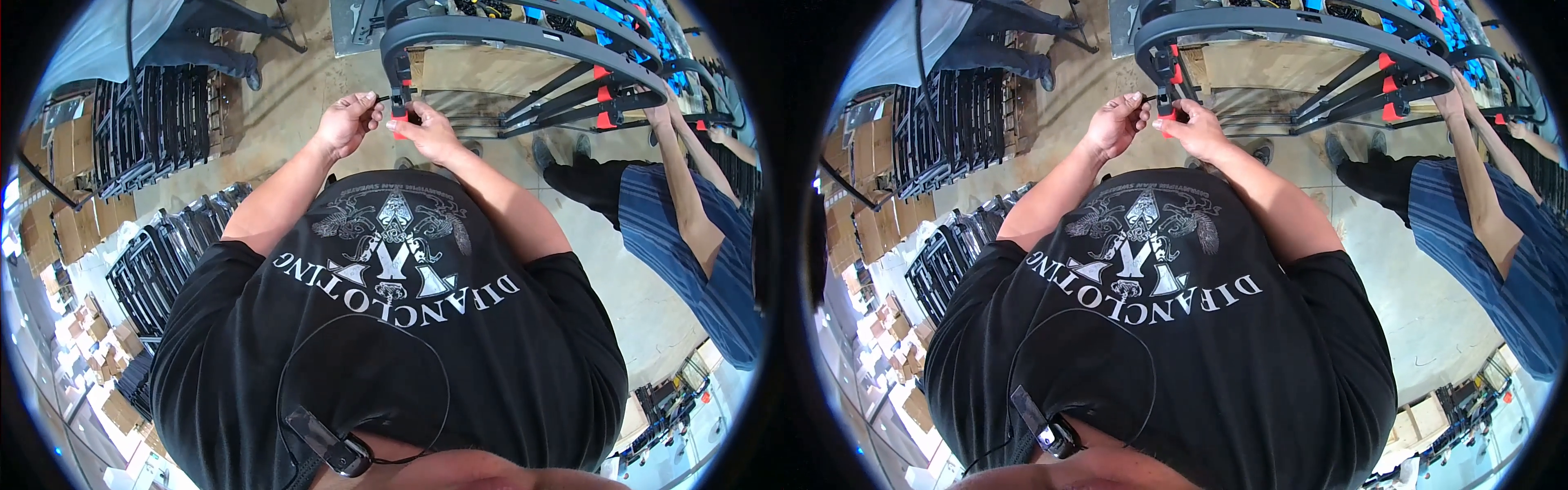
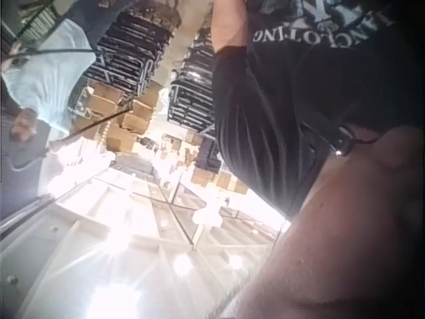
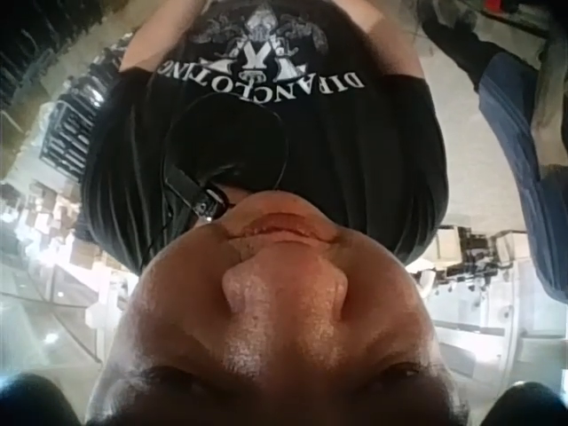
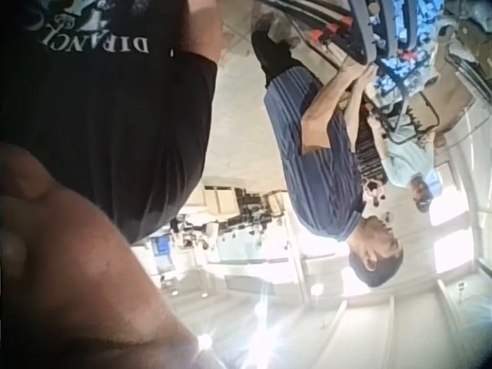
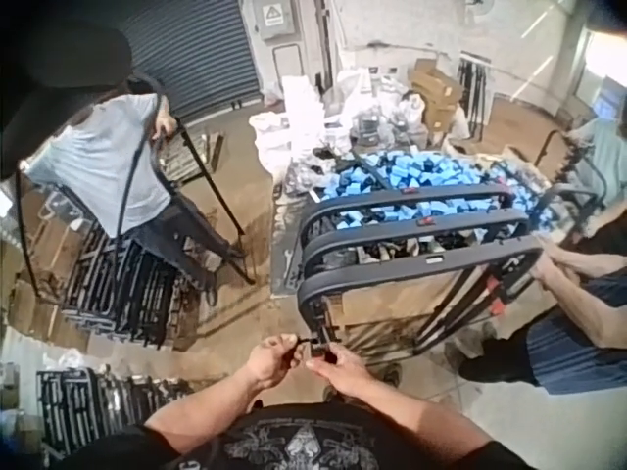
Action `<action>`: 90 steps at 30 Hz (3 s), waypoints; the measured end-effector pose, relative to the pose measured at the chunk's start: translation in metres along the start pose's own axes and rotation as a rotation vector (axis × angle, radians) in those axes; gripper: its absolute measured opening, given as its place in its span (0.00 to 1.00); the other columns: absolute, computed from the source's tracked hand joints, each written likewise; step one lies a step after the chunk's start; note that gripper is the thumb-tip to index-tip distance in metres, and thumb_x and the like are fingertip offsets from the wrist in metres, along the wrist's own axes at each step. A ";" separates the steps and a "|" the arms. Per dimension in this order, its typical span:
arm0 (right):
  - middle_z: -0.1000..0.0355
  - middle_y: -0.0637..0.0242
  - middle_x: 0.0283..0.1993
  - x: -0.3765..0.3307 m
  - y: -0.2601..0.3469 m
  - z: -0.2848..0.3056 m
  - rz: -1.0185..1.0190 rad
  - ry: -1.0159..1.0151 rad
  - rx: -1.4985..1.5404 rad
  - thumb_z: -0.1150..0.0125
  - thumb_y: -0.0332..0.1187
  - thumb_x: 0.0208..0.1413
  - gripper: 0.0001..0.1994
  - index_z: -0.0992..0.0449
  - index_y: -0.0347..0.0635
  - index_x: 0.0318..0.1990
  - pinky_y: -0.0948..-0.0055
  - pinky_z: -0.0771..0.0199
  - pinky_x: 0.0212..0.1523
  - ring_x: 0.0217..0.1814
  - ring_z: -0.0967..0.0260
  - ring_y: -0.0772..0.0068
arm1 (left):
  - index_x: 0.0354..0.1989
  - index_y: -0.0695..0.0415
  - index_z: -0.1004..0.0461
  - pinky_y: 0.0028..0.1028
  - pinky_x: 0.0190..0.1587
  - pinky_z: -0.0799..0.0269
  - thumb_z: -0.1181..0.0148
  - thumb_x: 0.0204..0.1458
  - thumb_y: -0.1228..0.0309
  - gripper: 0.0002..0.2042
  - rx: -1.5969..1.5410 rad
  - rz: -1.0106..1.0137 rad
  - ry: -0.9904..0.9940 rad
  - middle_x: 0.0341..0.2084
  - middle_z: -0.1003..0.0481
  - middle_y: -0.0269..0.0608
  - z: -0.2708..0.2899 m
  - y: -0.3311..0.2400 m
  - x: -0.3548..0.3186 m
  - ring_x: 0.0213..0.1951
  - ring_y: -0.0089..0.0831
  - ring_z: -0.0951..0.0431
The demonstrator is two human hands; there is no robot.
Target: Assembling metal frames by attaching red and blue plastic components using screws and a screwdriver.
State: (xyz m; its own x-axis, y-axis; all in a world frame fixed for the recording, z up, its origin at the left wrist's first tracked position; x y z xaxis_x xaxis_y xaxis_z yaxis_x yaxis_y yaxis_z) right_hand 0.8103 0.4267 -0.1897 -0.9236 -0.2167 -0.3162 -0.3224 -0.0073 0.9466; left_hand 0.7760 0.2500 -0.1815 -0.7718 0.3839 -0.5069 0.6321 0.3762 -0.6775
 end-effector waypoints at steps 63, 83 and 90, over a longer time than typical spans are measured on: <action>0.22 0.53 0.48 -0.036 0.030 0.034 -0.183 0.096 0.672 0.43 0.34 0.68 0.16 0.28 0.30 0.55 0.61 0.20 0.50 0.47 0.22 0.60 | 0.43 0.55 0.18 0.35 0.42 0.21 0.28 0.50 0.68 0.12 1.408 -0.882 0.071 0.37 0.19 0.42 -0.107 -0.036 -0.050 0.38 0.39 0.18; 0.22 0.63 0.38 -0.023 0.035 0.028 -0.120 0.065 0.656 0.37 0.29 0.62 0.08 0.21 0.34 0.45 0.70 0.27 0.42 0.38 0.27 0.73 | 0.42 0.58 0.18 0.32 0.39 0.20 0.29 0.50 0.72 0.11 1.288 -0.734 -0.076 0.33 0.18 0.43 -0.094 -0.038 -0.045 0.36 0.35 0.16; 0.23 0.64 0.39 -0.018 0.024 0.028 -0.224 0.239 0.721 0.36 0.30 0.63 0.07 0.22 0.37 0.45 0.70 0.28 0.42 0.39 0.28 0.73 | 0.41 0.56 0.16 0.36 0.47 0.21 0.27 0.49 0.68 0.11 1.409 -0.911 -0.064 0.35 0.17 0.41 -0.093 -0.038 -0.049 0.41 0.42 0.17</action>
State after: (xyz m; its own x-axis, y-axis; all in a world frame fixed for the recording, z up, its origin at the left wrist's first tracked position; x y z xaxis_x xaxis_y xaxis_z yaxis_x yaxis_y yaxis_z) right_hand 0.8135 0.4575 -0.1629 -0.7778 -0.4892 -0.3946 -0.6255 0.5409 0.5623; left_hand 0.7960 0.2955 -0.0814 -0.8498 0.4351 0.2975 -0.5157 -0.5698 -0.6398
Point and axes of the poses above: each hand's wrist, its own x-axis towards the middle knuckle, its own z-axis out of the back of the hand, y = z × x, the point moved 5 cm from there along x, towards the middle knuckle
